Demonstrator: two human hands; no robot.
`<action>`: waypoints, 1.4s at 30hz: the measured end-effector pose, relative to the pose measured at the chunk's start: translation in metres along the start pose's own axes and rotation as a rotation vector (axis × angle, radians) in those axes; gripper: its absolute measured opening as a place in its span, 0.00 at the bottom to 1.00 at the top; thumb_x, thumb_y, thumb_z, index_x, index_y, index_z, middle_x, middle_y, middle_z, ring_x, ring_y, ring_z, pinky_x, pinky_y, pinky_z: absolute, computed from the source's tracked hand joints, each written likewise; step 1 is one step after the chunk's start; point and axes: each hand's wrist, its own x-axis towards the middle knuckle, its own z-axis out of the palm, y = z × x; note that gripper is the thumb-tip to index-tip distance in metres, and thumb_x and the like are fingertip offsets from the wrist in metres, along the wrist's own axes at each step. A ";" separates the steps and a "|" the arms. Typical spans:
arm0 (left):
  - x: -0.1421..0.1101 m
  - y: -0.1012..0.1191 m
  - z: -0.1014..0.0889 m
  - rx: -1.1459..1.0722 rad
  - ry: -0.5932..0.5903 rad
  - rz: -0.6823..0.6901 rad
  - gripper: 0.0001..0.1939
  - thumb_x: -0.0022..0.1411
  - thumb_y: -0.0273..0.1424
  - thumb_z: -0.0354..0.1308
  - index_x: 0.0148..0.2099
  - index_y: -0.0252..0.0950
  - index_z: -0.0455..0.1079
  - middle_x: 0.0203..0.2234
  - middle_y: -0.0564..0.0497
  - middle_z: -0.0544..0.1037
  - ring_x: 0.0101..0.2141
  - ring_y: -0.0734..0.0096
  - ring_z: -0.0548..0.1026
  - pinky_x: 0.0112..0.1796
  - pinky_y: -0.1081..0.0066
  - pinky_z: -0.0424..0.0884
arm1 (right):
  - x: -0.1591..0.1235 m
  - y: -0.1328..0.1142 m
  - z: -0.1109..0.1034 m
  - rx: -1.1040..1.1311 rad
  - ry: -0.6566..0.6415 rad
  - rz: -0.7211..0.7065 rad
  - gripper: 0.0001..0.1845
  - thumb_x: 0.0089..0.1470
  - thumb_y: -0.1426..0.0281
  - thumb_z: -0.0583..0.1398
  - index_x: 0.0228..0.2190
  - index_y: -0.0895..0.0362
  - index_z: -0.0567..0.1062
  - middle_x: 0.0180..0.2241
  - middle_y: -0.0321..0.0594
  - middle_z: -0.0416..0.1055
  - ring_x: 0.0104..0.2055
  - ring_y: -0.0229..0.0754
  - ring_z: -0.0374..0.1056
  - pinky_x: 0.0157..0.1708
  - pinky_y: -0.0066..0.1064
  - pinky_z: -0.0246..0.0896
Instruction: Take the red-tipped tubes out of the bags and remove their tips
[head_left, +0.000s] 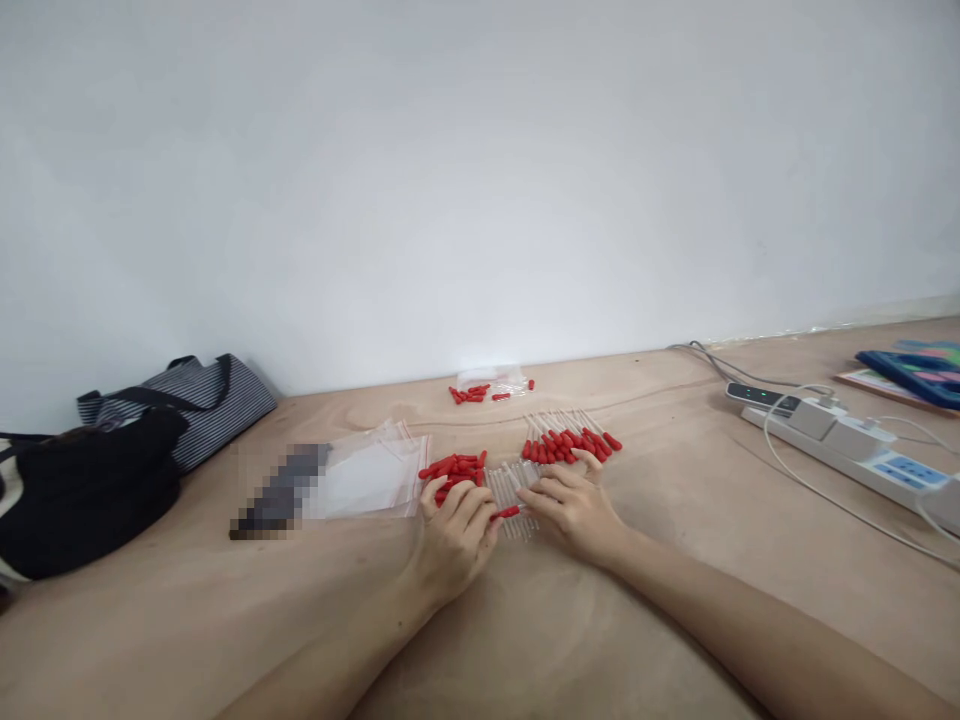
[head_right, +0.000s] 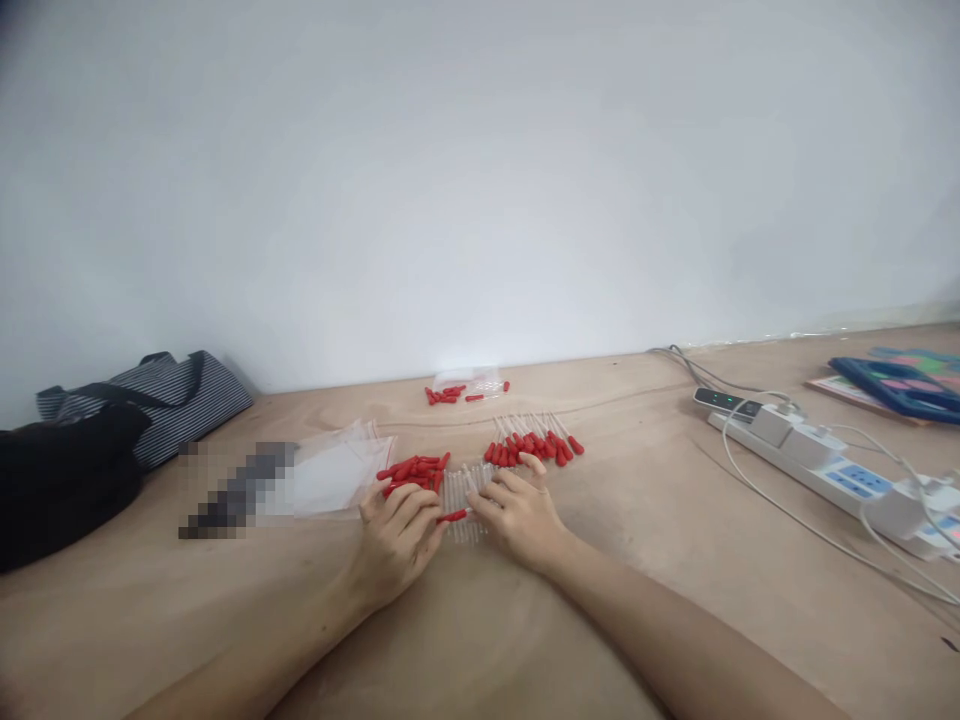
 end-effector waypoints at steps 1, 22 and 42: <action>0.000 0.001 0.000 -0.013 0.001 -0.016 0.06 0.58 0.29 0.50 0.32 0.38 0.68 0.30 0.53 0.76 0.37 0.68 0.70 0.47 0.59 0.49 | 0.000 -0.002 0.000 -0.002 -0.020 -0.006 0.10 0.56 0.72 0.51 0.34 0.53 0.72 0.24 0.32 0.70 0.31 0.35 0.62 0.50 0.42 0.31; 0.002 0.006 -0.005 -0.045 -0.027 -0.156 0.08 0.58 0.34 0.52 0.30 0.43 0.71 0.33 0.54 0.77 0.39 0.65 0.69 0.46 0.57 0.50 | 0.001 -0.010 -0.006 -0.050 -0.119 0.140 0.15 0.54 0.60 0.51 0.28 0.52 0.74 0.19 0.34 0.64 0.24 0.34 0.56 0.33 0.32 0.38; -0.011 -0.049 -0.021 -0.014 -0.286 -0.385 0.06 0.55 0.36 0.54 0.31 0.40 0.67 0.28 0.54 0.76 0.34 0.66 0.71 0.43 0.59 0.50 | -0.015 0.016 0.002 0.177 -0.212 0.356 0.17 0.48 0.83 0.47 0.36 0.59 0.70 0.39 0.45 0.65 0.37 0.39 0.64 0.35 0.30 0.62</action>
